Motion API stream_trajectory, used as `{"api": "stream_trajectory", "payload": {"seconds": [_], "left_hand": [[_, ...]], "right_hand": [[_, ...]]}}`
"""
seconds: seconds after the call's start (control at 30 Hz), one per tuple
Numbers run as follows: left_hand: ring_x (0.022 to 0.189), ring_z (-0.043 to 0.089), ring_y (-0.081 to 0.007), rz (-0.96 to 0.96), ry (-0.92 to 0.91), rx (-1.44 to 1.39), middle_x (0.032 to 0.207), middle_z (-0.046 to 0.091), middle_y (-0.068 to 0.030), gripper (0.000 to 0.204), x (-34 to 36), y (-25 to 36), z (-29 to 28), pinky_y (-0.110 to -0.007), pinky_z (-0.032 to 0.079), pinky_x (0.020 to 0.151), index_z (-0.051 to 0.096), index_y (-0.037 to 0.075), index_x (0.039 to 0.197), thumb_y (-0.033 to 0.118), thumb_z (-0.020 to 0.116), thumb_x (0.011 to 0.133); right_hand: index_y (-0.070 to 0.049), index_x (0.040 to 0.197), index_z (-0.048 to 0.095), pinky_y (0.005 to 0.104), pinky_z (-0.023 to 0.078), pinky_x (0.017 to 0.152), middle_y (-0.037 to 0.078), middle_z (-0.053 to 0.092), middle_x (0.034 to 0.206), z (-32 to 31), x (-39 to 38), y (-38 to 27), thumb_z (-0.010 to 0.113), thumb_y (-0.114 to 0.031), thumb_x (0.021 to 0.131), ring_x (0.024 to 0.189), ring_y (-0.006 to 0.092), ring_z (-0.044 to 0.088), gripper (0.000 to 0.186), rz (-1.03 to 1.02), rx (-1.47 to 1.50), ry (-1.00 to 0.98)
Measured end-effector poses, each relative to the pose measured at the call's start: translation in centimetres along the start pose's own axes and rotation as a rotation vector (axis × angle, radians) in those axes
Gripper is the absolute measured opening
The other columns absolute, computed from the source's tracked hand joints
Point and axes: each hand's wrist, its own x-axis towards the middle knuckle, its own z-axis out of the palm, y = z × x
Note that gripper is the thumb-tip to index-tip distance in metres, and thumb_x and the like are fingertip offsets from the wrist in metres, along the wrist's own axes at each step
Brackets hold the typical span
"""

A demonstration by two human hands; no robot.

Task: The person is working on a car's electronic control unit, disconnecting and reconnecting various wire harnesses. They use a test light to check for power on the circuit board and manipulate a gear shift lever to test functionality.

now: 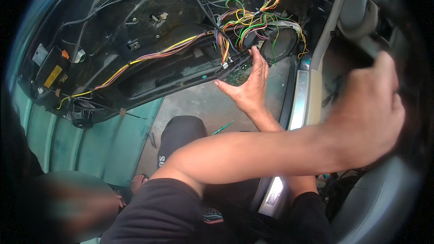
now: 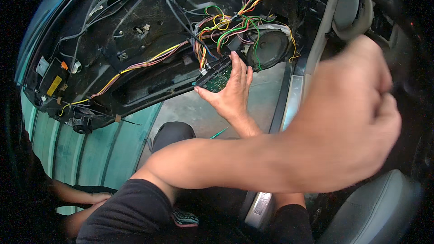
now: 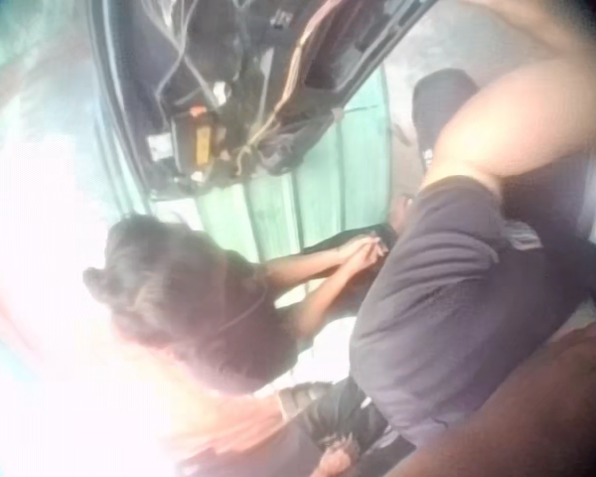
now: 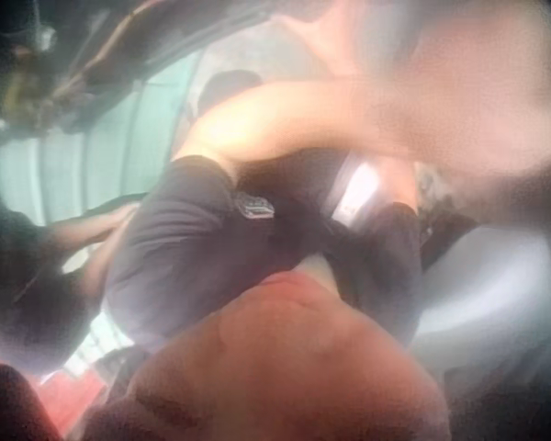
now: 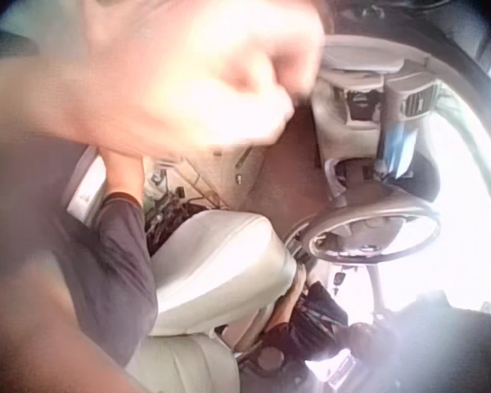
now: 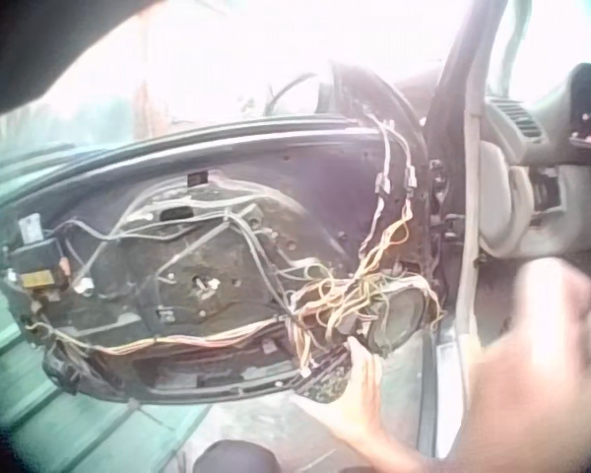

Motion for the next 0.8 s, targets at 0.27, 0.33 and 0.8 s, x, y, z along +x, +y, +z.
{"api": "stream_trajectory", "payload": {"seconds": [0.27,0.33,0.8], "left_hand": [[0.063,0.063,-0.0133,-0.324,0.073,0.116,0.077,0.067,-0.0115,0.04,-12.4,4.5,-14.9,-0.025,0.053,0.061,0.049,-0.003,0.138,0.003,0.051,0.099],[0.063,0.062,-0.013,-0.436,0.149,0.15,0.077,0.067,-0.0112,0.035,-15.9,3.9,-17.4,-0.024,0.052,0.059,0.054,-0.003,0.134,0.002,0.049,0.1],[0.081,0.061,-0.0102,-0.31,0.391,0.661,0.095,0.069,-0.0079,0.026,-17.7,-1.3,-23.1,-0.025,0.05,0.076,0.068,-0.004,0.12,0.008,0.064,0.097]], "right_hand": [[-0.004,0.154,0.027,0.0609,0.019,0.117,0.02,0.042,0.145,0.0,0.4,0.8,0.095,-0.046,0.054,0.138,0.0366,0.039,0.128,-0.098,-0.123,0.036],[-0.004,0.153,0.027,0.0591,0.019,0.117,0.019,0.041,0.146,0.3,1.1,-1.1,0.095,-0.04,0.056,0.139,0.036,0.038,0.124,-0.044,-0.143,-0.029],[-0.003,0.151,0.028,0.043,0.035,0.118,0.021,0.041,0.146,0.3,2.7,-0.2,0.098,-0.029,0.055,0.138,0.0346,0.042,0.122,0.022,-0.058,-0.134]]}}
